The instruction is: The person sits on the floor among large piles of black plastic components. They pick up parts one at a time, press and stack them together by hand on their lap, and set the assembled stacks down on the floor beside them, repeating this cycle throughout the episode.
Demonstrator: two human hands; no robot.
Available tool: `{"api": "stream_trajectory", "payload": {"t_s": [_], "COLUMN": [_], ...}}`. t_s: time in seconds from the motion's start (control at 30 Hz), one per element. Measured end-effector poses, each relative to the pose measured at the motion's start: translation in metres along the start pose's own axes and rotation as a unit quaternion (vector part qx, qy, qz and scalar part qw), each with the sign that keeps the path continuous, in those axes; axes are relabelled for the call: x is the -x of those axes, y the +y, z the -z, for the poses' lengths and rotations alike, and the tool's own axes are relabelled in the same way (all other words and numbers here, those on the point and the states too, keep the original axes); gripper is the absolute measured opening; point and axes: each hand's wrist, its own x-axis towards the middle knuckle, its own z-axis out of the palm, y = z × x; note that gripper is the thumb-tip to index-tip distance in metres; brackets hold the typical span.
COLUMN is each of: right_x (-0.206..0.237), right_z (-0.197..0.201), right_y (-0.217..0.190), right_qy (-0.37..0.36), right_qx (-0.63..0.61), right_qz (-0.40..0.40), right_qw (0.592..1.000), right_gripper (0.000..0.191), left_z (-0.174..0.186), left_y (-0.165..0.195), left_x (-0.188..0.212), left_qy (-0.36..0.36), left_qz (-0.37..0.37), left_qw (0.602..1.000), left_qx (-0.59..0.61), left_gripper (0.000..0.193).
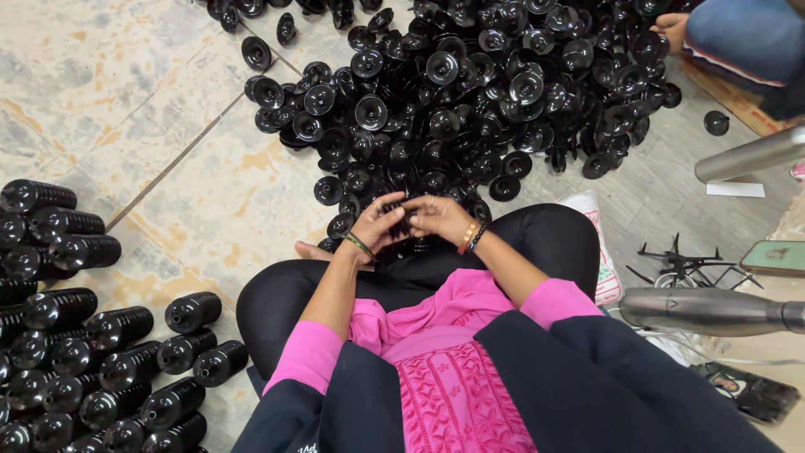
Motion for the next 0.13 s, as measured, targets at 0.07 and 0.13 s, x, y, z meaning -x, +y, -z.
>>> {"api": "stream_trajectory", "payload": {"t_s": [0.07,0.13], "right_x": [0.001,0.002], "right_z": [-0.004,-0.007], "right_y": [0.007,0.011], "right_qy": [0.008,0.023], "right_qx": [-0.029,-0.052], "right_qz": [-0.027,-0.074], "right_qw": [0.999,0.996], "right_gripper": [0.037,0.035], "left_z": [0.001,0.002], "left_y": [-0.005,-0.012], "left_x": [0.0,0.0], "left_qy": [-0.013,-0.027], "left_qz": [0.004,-0.008], "left_qw": [0.999,0.997], "left_qx": [-0.041,-0.077], "left_gripper": [0.055,0.059]}}
